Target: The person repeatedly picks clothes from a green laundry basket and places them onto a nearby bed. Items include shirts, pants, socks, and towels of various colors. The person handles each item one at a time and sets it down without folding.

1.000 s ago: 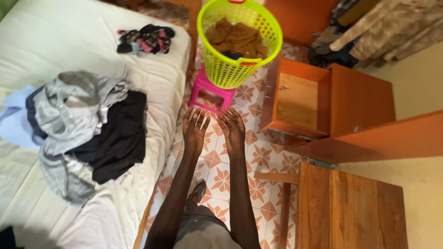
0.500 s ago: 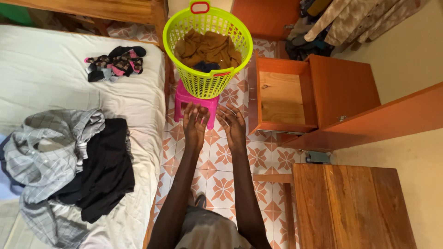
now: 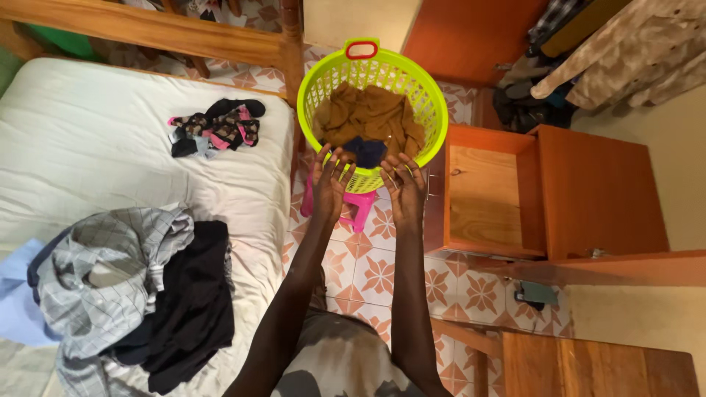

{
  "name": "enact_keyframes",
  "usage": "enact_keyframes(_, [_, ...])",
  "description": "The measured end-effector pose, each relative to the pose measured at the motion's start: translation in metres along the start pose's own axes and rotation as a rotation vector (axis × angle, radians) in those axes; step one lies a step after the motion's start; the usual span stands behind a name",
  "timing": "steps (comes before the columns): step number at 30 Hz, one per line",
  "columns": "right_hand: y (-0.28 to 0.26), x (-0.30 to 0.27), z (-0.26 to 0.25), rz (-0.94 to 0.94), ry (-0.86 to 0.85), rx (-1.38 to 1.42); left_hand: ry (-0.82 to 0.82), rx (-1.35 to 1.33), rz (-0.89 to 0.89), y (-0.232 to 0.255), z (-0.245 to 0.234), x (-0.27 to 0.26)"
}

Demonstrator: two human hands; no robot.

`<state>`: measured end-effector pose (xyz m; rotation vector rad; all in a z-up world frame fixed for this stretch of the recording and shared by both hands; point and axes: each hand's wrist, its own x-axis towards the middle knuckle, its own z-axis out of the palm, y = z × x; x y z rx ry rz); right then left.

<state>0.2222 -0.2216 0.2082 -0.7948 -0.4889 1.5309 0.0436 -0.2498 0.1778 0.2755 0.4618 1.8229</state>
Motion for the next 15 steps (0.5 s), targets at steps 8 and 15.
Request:
enact_keyframes(8, [0.011,0.058,0.006,-0.022,-0.015,0.018,0.030,-0.011,-0.018,0.010,-0.021,0.057])
enact_keyframes(15, [0.006,0.104,-0.001,-0.016,0.019,0.000,0.077,0.025,-0.030,0.007,-0.032,0.098])
